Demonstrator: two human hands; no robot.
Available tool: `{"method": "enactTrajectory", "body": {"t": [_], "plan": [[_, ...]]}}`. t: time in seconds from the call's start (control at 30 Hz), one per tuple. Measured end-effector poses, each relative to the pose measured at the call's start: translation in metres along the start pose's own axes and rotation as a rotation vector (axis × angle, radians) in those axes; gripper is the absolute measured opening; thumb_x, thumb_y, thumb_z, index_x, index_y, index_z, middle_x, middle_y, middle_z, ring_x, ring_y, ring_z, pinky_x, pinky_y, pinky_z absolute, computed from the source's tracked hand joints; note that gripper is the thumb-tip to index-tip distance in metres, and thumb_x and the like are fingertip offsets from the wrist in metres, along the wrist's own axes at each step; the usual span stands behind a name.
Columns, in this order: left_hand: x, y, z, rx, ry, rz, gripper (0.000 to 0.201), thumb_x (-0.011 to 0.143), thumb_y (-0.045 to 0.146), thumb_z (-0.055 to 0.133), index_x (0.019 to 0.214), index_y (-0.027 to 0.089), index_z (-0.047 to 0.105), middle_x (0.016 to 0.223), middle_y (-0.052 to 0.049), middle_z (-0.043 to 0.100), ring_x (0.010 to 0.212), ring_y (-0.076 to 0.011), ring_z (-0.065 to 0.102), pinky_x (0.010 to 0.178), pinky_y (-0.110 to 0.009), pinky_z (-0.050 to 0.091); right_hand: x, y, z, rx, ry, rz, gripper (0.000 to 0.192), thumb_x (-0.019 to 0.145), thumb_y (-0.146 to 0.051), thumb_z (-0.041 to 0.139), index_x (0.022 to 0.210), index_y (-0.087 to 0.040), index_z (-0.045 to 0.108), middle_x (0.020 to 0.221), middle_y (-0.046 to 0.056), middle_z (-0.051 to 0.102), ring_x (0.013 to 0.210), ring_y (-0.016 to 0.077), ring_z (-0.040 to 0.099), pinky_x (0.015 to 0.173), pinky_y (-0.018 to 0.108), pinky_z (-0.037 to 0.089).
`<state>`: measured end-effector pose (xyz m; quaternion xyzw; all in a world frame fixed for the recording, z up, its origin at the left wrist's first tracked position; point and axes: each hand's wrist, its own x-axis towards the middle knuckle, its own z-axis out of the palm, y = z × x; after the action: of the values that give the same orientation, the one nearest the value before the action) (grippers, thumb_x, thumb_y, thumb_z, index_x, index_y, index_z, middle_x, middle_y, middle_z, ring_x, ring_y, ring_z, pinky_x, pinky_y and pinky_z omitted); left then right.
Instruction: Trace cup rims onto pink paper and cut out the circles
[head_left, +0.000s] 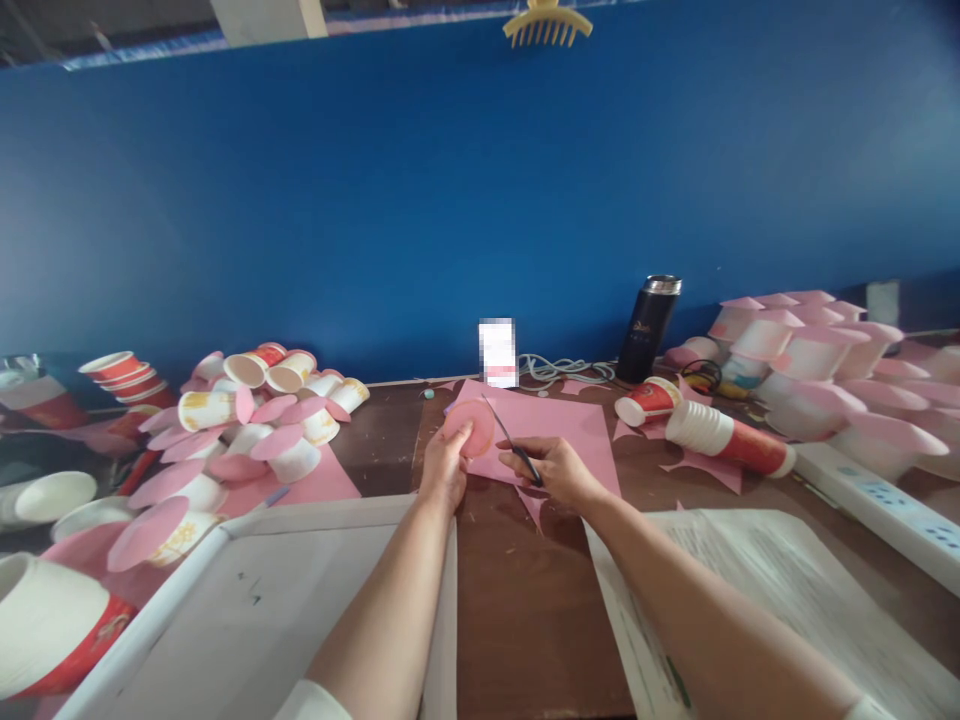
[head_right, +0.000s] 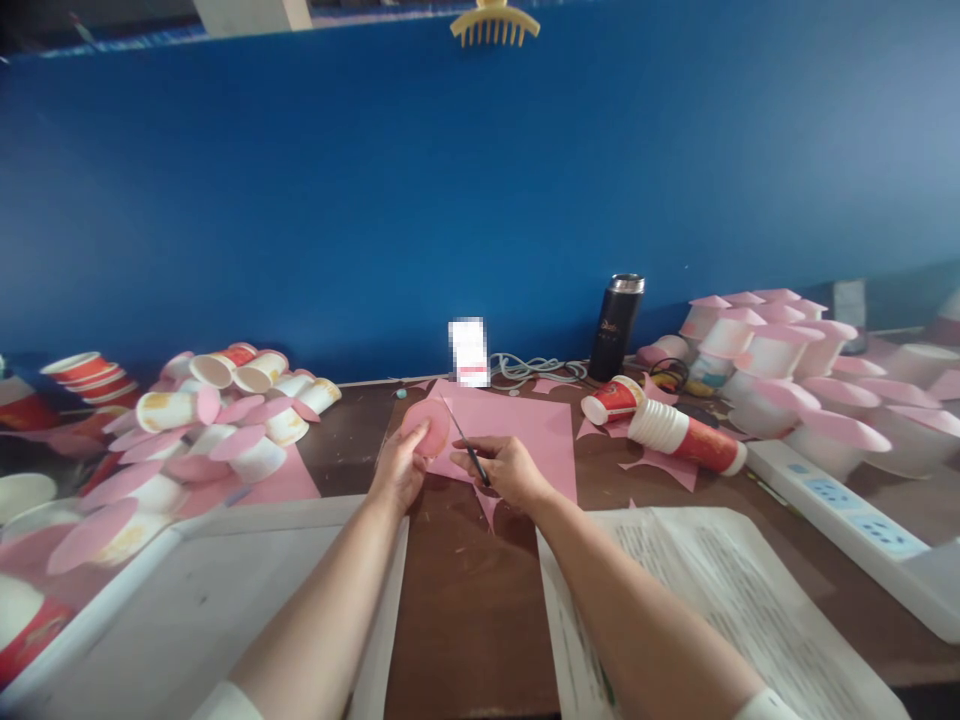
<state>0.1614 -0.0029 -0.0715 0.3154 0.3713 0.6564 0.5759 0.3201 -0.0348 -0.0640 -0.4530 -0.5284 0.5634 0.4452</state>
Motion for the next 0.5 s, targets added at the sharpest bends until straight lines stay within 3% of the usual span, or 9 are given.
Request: {"method": "enactTrajectory", "body": {"t": [0.2, 0.5], "plan": [[-0.0010, 0.0029, 0.0002, -0.053, 0.004, -0.017, 0.039, 0.059, 0.033, 0.080, 0.087, 0.010, 0.064, 0.076, -0.006, 0.069, 0.065, -0.0158, 0.064, 0.062, -0.027, 0.048, 0.0005, 0.0038, -0.0021, 0.026, -0.036, -0.022, 0.053, 0.063, -0.046, 0.075, 0.102, -0.012, 0.069, 0.053, -0.004, 0.046, 0.044, 0.0061, 0.037, 0.041, 0.021, 0.025], [-0.0002, 0.0033, -0.0003, -0.099, 0.009, -0.011, 0.042, 0.058, 0.030, 0.082, 0.089, 0.010, 0.063, 0.081, -0.009, 0.070, 0.071, -0.0175, 0.066, 0.069, -0.030, 0.051, -0.0005, 0.0003, -0.0002, 0.049, -0.035, 0.019, 0.055, 0.058, -0.049, 0.078, 0.098, -0.012, 0.070, 0.052, -0.005, 0.043, 0.043, 0.0051, 0.035, 0.042, 0.021, 0.023]]}}
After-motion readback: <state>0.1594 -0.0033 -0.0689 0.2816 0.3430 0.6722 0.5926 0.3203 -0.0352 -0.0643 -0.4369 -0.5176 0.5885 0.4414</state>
